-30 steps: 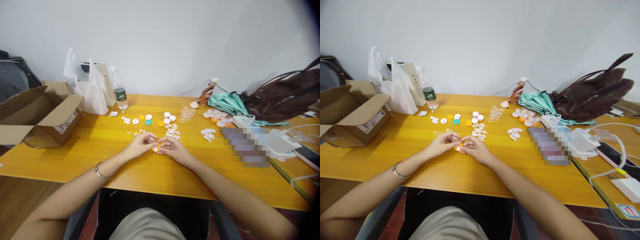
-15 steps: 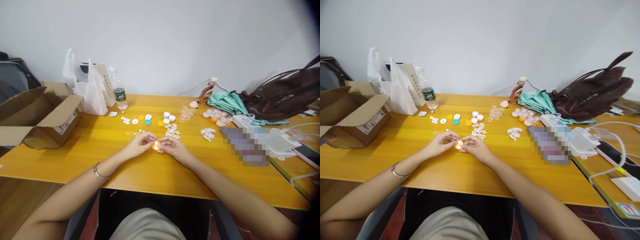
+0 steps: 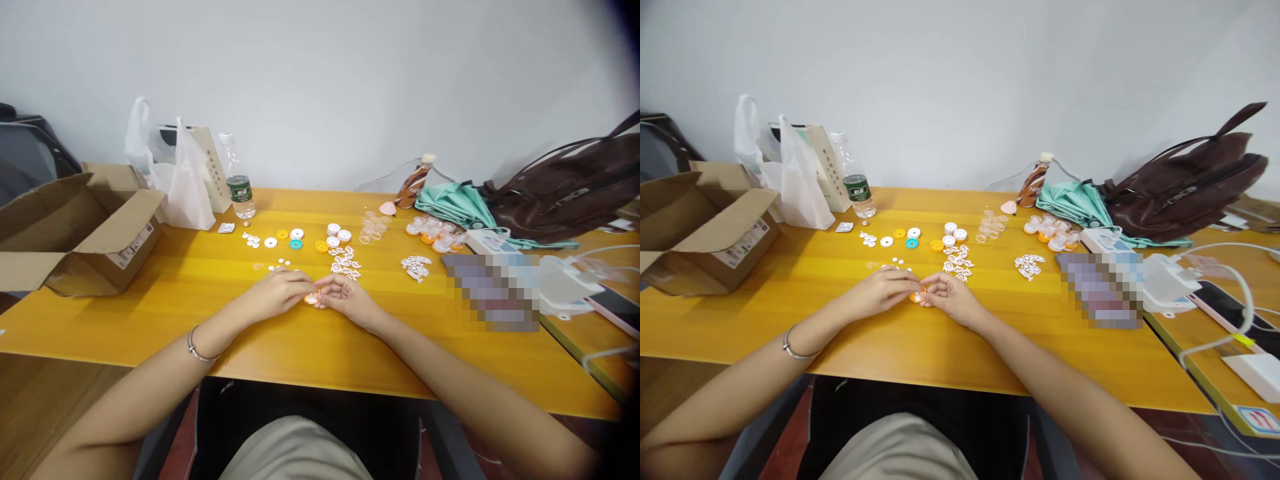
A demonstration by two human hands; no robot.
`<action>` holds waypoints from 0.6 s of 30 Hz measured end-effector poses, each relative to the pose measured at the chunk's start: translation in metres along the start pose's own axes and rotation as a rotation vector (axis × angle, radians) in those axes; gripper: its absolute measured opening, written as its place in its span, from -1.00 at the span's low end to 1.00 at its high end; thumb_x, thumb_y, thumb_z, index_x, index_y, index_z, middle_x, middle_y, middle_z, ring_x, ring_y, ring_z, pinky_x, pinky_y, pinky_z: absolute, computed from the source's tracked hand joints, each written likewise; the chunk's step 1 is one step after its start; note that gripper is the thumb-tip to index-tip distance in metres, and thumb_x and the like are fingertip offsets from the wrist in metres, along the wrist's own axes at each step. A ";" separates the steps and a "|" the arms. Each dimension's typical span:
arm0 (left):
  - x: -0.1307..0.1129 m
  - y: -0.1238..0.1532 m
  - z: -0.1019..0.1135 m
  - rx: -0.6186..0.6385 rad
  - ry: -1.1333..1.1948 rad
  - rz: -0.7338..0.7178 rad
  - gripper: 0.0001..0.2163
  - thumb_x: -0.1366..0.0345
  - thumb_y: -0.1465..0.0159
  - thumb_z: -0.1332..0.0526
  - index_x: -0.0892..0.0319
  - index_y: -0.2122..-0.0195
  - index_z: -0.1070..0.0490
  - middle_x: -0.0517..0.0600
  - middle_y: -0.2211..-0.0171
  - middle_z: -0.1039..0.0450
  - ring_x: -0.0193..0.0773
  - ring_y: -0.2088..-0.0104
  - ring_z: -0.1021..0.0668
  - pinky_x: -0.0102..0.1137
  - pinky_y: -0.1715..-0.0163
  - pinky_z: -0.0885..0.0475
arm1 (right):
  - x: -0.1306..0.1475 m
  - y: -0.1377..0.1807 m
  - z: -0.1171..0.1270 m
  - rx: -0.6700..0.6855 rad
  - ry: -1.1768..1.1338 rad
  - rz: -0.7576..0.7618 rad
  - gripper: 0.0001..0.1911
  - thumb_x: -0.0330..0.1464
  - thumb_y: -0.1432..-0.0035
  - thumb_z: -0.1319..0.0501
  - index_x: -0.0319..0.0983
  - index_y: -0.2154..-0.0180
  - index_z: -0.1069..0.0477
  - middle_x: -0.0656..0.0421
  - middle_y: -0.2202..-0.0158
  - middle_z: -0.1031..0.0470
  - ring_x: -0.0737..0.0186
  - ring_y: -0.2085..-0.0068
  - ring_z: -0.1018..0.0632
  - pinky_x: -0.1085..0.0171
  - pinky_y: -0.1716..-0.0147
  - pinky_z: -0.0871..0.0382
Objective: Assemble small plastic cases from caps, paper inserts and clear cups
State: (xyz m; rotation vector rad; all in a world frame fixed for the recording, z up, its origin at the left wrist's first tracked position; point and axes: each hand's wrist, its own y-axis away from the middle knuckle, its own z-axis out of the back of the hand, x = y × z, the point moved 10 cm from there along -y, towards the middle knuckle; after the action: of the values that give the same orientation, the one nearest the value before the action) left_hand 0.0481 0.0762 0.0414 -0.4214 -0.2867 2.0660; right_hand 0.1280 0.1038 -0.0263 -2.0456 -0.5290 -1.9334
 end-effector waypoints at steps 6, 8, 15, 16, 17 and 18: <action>-0.003 0.000 -0.003 0.012 -0.124 -0.033 -0.77 0.34 -0.31 0.03 0.13 0.15 -0.40 -0.01 0.25 -0.47 -0.35 0.25 -0.48 -0.39 0.20 -0.23 | 0.001 0.001 -0.003 0.033 0.025 0.000 -0.66 -0.27 0.12 -0.32 -0.22 0.27 -0.33 0.27 0.51 -0.48 0.37 0.45 -0.51 0.27 0.28 -0.40; -0.005 0.000 -0.004 0.022 -0.166 -0.050 -0.78 0.37 -0.31 0.04 0.14 0.16 -0.39 -0.02 0.28 -0.47 -0.34 0.26 -0.48 -0.39 0.21 -0.23 | 0.001 0.001 -0.003 0.031 0.010 -0.003 -0.65 -0.28 0.12 -0.33 -0.22 0.25 -0.31 0.27 0.51 -0.48 0.37 0.44 -0.52 0.27 0.29 -0.39; -0.015 -0.001 -0.005 0.040 -0.282 -0.142 -0.80 0.41 -0.30 0.03 0.16 0.21 -0.38 0.00 0.33 -0.46 -0.32 0.32 -0.46 -0.37 0.20 -0.24 | -0.001 0.002 -0.006 0.032 -0.041 -0.026 -0.59 -0.32 0.13 -0.34 -0.19 0.22 -0.24 0.30 0.51 -0.47 0.35 0.42 -0.53 0.28 0.30 -0.39; -0.014 -0.001 -0.005 0.045 -0.268 -0.143 -0.80 0.41 -0.29 0.02 0.16 0.22 -0.38 0.00 0.33 -0.46 -0.32 0.32 -0.46 -0.37 0.21 -0.25 | -0.001 0.003 -0.006 0.034 -0.043 -0.029 -0.59 -0.32 0.13 -0.34 -0.19 0.22 -0.24 0.30 0.51 -0.47 0.35 0.42 -0.53 0.27 0.30 -0.39; -0.013 -0.001 -0.006 0.048 -0.245 -0.136 -0.80 0.42 -0.29 0.02 0.16 0.22 -0.38 0.01 0.33 -0.46 -0.32 0.31 -0.46 -0.37 0.21 -0.25 | -0.001 0.003 -0.006 0.035 -0.045 -0.031 -0.59 -0.32 0.14 -0.34 -0.19 0.22 -0.24 0.30 0.51 -0.46 0.35 0.42 -0.53 0.27 0.30 -0.39; -0.011 -0.001 -0.006 0.048 -0.213 -0.124 -0.79 0.43 -0.29 0.02 0.16 0.21 -0.39 0.01 0.31 -0.46 -0.32 0.30 -0.47 -0.38 0.22 -0.26 | -0.001 0.003 -0.006 0.034 -0.048 -0.034 -0.59 -0.32 0.14 -0.34 -0.19 0.22 -0.24 0.30 0.52 -0.46 0.35 0.43 -0.53 0.28 0.30 -0.39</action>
State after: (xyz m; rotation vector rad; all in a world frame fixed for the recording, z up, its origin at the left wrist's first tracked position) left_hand 0.0561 0.0674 0.0384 -0.1500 -0.3803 1.9936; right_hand 0.1240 0.0988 -0.0267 -2.0797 -0.6070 -1.8848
